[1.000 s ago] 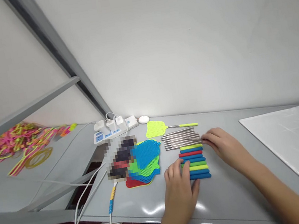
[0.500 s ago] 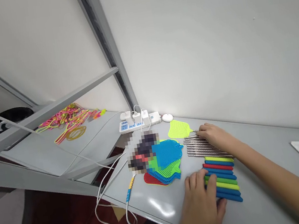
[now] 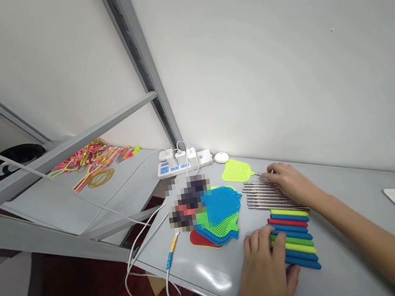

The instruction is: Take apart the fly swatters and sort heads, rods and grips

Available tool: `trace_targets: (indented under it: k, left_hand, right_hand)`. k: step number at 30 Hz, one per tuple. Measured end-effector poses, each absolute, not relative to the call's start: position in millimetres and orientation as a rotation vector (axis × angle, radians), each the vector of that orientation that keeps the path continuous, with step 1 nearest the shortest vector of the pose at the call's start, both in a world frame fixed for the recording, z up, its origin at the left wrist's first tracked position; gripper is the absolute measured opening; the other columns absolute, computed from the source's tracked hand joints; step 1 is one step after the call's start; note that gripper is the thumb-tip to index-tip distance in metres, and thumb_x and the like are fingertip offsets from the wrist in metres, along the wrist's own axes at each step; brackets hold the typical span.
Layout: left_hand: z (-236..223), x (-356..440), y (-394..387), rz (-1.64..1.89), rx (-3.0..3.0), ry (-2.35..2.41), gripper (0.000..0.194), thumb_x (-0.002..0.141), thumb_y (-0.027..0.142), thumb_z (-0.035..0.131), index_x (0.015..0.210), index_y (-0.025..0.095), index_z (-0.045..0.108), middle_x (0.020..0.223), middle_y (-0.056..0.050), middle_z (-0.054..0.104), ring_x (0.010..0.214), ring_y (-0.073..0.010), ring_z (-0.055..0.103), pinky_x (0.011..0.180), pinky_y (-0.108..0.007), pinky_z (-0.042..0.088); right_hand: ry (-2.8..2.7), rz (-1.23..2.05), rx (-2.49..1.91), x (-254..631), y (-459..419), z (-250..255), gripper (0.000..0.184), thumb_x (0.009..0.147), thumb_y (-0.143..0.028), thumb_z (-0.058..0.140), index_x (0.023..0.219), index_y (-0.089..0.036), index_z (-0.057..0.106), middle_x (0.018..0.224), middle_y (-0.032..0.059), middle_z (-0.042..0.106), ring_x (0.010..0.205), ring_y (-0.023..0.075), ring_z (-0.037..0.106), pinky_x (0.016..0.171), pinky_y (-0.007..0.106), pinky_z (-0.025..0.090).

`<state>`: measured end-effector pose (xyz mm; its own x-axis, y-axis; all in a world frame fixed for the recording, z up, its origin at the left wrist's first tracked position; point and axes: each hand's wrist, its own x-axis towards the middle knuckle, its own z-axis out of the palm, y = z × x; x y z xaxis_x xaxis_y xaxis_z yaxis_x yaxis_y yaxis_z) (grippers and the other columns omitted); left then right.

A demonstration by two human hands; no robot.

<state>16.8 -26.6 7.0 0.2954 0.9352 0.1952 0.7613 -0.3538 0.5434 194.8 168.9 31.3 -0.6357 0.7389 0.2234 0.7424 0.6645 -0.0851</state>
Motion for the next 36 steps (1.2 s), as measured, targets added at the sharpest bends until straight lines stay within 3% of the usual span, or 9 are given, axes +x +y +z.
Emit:
trace_targets:
  k: [6, 16, 21, 27, 32, 36]
  left_hand:
    - [11.8, 16.9, -27.3, 0.703, 2.219, 1.529, 0.050, 0.087, 0.039, 0.062, 0.134, 0.025, 0.048, 0.135, -0.009, 0.049, 0.114, -0.0297, 0.046, 0.100, -0.049, 0.038]
    - [12.2, 16.6, -27.6, 0.693, 2.221, 1.541, 0.052, 0.086, 0.042, 0.064, 0.133, 0.026, 0.048, 0.135, -0.010, 0.049, 0.114, -0.0310, 0.046, 0.099, -0.049, 0.039]
    - [11.0, 16.4, -27.2, 0.710, 2.217, 1.537, 0.052, 0.086, 0.043, 0.064, 0.133, 0.026, 0.048, 0.135, -0.010, 0.049, 0.113, -0.0309, 0.046, 0.098, -0.049, 0.040]
    - [16.1, 15.8, -29.0, 0.769, 2.272, 1.455, 0.048, 0.087, 0.045, 0.063, 0.130, 0.025, 0.051, 0.134, -0.010, 0.050, 0.112, -0.0291, 0.048, 0.096, -0.047, 0.041]
    - [29.7, -13.7, -25.4, 0.911, 2.418, 1.524, 0.045, 0.091, 0.044, 0.059, 0.131, 0.023, 0.052, 0.138, -0.014, 0.048, 0.120, -0.0303, 0.046, 0.101, -0.049, 0.038]
    - [30.5, -64.6, -18.8, 0.850, 2.474, 1.909, 0.062, 0.086, 0.045, 0.066, 0.141, 0.023, 0.046, 0.148, -0.015, 0.040, 0.133, -0.0352, 0.037, 0.108, -0.056, 0.030]
  right_hand:
    - [-2.563, 0.037, -1.363, 196.9, 192.8, 30.4, 0.036, 0.100, -0.035, 0.038, 0.110, -0.021, 0.069, 0.105, 0.0114, 0.066, 0.096, 0.0255, 0.061, 0.080, 0.038, 0.043]
    - [-2.607, 0.098, -1.443, 178.5, 206.9, 32.4, 0.027, 0.096, -0.039, 0.050, 0.093, -0.022, 0.070, 0.097, 0.0075, 0.067, 0.092, 0.0215, 0.063, 0.080, 0.036, 0.045]
    - [-2.613, 0.023, -1.502, 177.1, 206.5, 31.5, 0.028, 0.094, -0.039, 0.059, 0.109, -0.016, 0.063, 0.108, 0.0055, 0.064, 0.094, 0.0184, 0.063, 0.084, 0.040, 0.052]
    - [-2.445, -0.059, -1.569, 189.4, 192.7, 49.0, 0.027, 0.101, -0.029, 0.039, 0.099, -0.012, 0.060, 0.076, 0.0092, 0.065, 0.075, 0.0231, 0.061, 0.075, 0.039, 0.046]
    - [-2.253, -0.024, -1.536, 209.1, 161.2, 67.8, 0.028, 0.102, -0.032, 0.031, 0.100, -0.019, 0.055, 0.091, 0.0101, 0.066, 0.081, 0.0229, 0.061, 0.067, 0.032, 0.044]
    - [-2.092, -0.017, -1.560, 238.2, 120.8, 63.7, 0.022, 0.099, -0.036, 0.037, 0.102, -0.021, 0.053, 0.093, 0.0069, 0.066, 0.074, 0.0194, 0.062, 0.062, 0.030, 0.046]
